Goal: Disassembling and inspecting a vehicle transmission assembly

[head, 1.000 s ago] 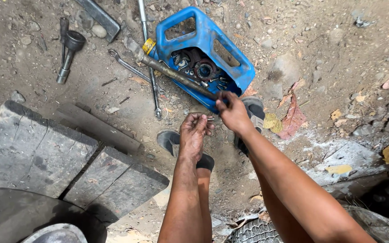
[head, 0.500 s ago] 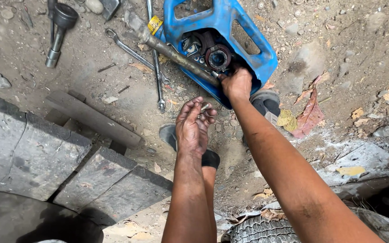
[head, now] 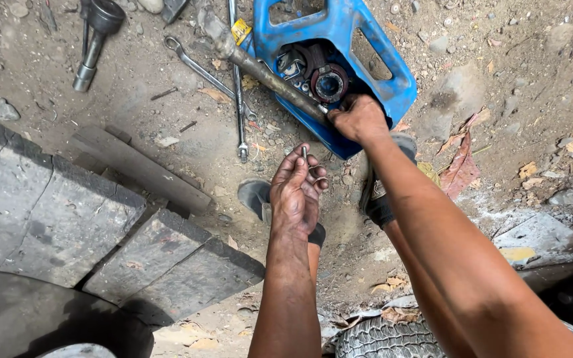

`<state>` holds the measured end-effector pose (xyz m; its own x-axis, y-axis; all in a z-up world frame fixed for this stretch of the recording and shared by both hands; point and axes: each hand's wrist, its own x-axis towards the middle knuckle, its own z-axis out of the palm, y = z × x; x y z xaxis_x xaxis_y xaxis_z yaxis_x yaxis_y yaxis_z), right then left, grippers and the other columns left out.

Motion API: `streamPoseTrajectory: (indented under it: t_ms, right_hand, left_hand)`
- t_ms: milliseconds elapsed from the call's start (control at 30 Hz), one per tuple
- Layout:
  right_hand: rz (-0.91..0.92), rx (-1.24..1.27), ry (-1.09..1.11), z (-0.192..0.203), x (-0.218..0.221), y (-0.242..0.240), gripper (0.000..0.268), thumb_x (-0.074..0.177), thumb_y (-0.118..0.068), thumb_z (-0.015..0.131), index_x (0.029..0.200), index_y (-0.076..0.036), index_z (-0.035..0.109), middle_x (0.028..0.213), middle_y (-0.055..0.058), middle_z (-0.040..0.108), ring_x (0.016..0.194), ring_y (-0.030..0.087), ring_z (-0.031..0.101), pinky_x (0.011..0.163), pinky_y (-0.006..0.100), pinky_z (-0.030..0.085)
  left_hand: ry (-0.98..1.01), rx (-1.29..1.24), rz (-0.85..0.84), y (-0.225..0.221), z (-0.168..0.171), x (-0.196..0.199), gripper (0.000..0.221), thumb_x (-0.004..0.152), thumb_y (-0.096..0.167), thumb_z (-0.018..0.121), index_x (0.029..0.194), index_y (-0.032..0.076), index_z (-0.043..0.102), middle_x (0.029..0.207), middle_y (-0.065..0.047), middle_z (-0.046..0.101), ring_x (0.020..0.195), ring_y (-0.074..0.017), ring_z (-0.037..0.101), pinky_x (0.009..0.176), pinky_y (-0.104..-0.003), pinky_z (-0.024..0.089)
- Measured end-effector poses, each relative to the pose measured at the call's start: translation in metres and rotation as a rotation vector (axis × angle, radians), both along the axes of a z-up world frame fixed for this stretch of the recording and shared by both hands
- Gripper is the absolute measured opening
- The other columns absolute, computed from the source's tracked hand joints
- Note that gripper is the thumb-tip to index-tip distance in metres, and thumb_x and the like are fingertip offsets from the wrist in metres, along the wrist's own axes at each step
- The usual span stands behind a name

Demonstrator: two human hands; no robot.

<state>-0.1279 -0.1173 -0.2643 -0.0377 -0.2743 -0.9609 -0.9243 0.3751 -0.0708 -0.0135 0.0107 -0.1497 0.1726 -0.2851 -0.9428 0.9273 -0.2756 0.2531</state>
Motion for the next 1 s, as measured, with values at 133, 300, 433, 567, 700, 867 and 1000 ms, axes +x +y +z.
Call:
streamPoseTrajectory:
  t_ms: [133, 300, 433, 567, 700, 867, 1000]
  right_hand:
    - [-0.076, -0.04, -0.136, -0.014, -0.028, 0.02, 0.026, 0.074, -0.033, 0.074, 0.091, -0.014, 0.074, 0.09, 0.018, 0.072, 0.105, 0.04, 0.07, 0.091, 0.05, 0.053]
    - [-0.3, -0.063, -0.104, -0.027, -0.026, 0.034, 0.028, 0.081, -0.03, 0.072, 0.107, -0.019, 0.07, 0.096, 0.011, 0.072, 0.11, 0.033, 0.069, 0.094, 0.048, 0.053]
    - [-0.338, -0.046, 0.055, -0.045, -0.002, 0.045, 0.028, 0.086, -0.043, 0.067, 0.098, -0.02, 0.078, 0.099, 0.01, 0.076, 0.113, 0.034, 0.069, 0.093, 0.049, 0.055]
    - [-0.605, -0.053, 0.176, -0.033, 0.021, 0.042, 0.035, 0.078, -0.044, 0.079, 0.099, -0.016, 0.08, 0.102, 0.009, 0.078, 0.116, 0.031, 0.068, 0.094, 0.044, 0.055]
    - [-0.655, -0.112, 0.22, -0.076, 0.006, 0.062, 0.031, 0.074, -0.034, 0.082, 0.095, -0.011, 0.08, 0.095, 0.011, 0.078, 0.111, 0.033, 0.071, 0.091, 0.041, 0.056]
    - [-0.572, -0.115, 0.235, -0.056, 0.025, 0.044, 0.031, 0.074, -0.034, 0.081, 0.093, -0.01, 0.08, 0.095, 0.013, 0.078, 0.11, 0.034, 0.071, 0.093, 0.041, 0.056]
    - [-0.524, -0.198, 0.282, -0.081, 0.018, 0.063, 0.023, 0.075, -0.035, 0.077, 0.085, -0.015, 0.081, 0.087, 0.011, 0.078, 0.104, 0.034, 0.073, 0.085, 0.044, 0.058]
  left_hand:
    - [-0.038, 0.026, -0.062, -0.014, 0.015, 0.004, 0.024, 0.106, 0.014, 0.054, 0.127, 0.004, 0.06, 0.094, -0.007, 0.066, 0.076, -0.0192, 0.072, 0.059, -0.025, 0.059]
    - [-0.35, 0.125, -0.457, -0.058, 0.07, 0.026, 0.021, 0.107, 0.007, 0.048, 0.124, 0.003, 0.06, 0.088, -0.008, 0.061, 0.07, -0.0153, 0.067, 0.058, -0.022, 0.056]
    - [-0.448, 0.131, -0.571, -0.079, 0.078, 0.044, 0.02, 0.106, 0.007, 0.052, 0.122, 0.003, 0.063, 0.086, -0.005, 0.059, 0.071, -0.0107, 0.064, 0.061, -0.018, 0.054]
    - [-0.445, 0.212, -0.642, -0.092, 0.059, 0.053, 0.022, 0.108, 0.008, 0.046, 0.124, 0.006, 0.062, 0.089, -0.007, 0.059, 0.068, -0.0127, 0.062, 0.059, -0.02, 0.055]
    - [-0.464, 0.158, -0.627, -0.096, 0.057, 0.042, 0.02, 0.109, 0.007, 0.044, 0.122, 0.006, 0.059, 0.089, -0.008, 0.055, 0.069, -0.0122, 0.057, 0.062, -0.021, 0.053]
    - [-0.418, 0.18, -0.652, -0.079, 0.064, 0.024, 0.018, 0.108, 0.007, 0.047, 0.118, 0.003, 0.061, 0.081, -0.006, 0.054, 0.066, -0.0115, 0.058, 0.059, -0.021, 0.052]
    - [-0.44, 0.206, -0.615, -0.072, 0.076, 0.025, 0.015, 0.106, 0.007, 0.05, 0.114, 0.002, 0.061, 0.071, -0.005, 0.054, 0.061, -0.0091, 0.057, 0.056, -0.019, 0.049]
